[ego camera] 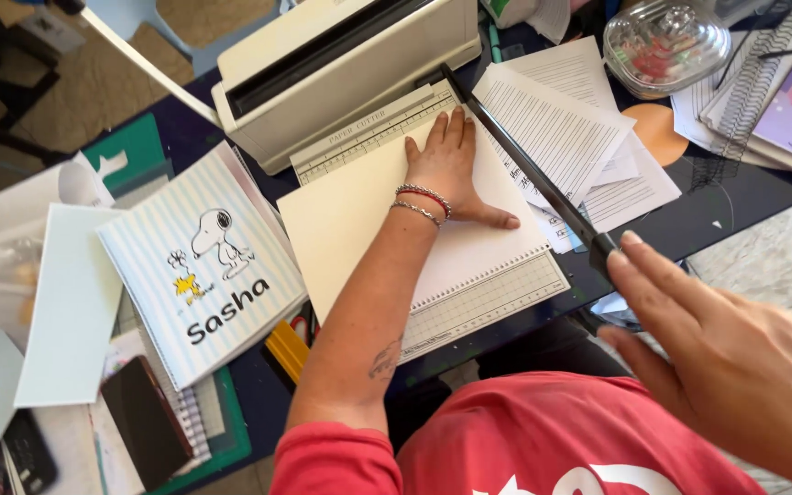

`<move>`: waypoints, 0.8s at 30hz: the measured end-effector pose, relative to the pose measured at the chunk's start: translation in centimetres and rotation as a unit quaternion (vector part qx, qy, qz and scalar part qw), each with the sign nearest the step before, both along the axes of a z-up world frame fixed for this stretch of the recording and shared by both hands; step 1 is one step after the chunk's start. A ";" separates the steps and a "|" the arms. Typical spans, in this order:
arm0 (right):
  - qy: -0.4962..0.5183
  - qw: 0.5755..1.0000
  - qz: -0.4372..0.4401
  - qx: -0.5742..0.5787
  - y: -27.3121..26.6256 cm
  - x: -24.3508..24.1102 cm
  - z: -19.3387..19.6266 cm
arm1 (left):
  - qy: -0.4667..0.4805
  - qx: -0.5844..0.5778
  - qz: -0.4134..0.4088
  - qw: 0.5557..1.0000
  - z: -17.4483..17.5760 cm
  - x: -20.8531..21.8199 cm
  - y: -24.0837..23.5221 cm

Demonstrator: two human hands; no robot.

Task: Assembling personalized notebooks by trimming pages with a manual paper cutter and organizing the contents.

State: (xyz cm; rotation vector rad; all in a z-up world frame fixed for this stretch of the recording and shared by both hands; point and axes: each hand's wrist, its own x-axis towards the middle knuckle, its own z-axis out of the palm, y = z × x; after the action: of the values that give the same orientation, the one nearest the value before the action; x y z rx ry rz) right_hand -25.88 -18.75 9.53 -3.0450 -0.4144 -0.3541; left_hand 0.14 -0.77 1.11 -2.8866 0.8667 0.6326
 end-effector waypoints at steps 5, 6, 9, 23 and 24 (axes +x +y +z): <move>0.081 0.986 -0.069 -0.125 1.5 1.7 0.3 | -0.001 0.012 -0.004 1.000 -0.1 0.1 -0.1; 0.149 0.975 -0.087 -0.138 1.7 2.2 0.4 | -0.008 0.011 -0.003 1.000 -0.2 0.2 -0.1; 0.108 0.957 -0.081 -0.257 2.1 1.7 -0.8 | -0.005 0.012 0.004 1.000 -0.1 0.2 -0.1; 0.107 0.963 -0.081 -0.235 1.6 -1.2 -7.3 | 0.015 0.052 -0.004 0.999 0.4 0.1 -0.6; 0.102 0.968 -0.080 -0.217 1.5 -1.3 -7.8 | 0.015 0.056 -0.006 0.998 0.5 0.1 -0.6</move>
State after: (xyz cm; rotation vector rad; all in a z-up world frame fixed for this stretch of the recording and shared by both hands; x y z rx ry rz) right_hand -27.22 -17.28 1.78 -3.5048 -0.2608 0.0597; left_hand 0.22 -1.36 1.60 -2.7776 0.8230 0.7026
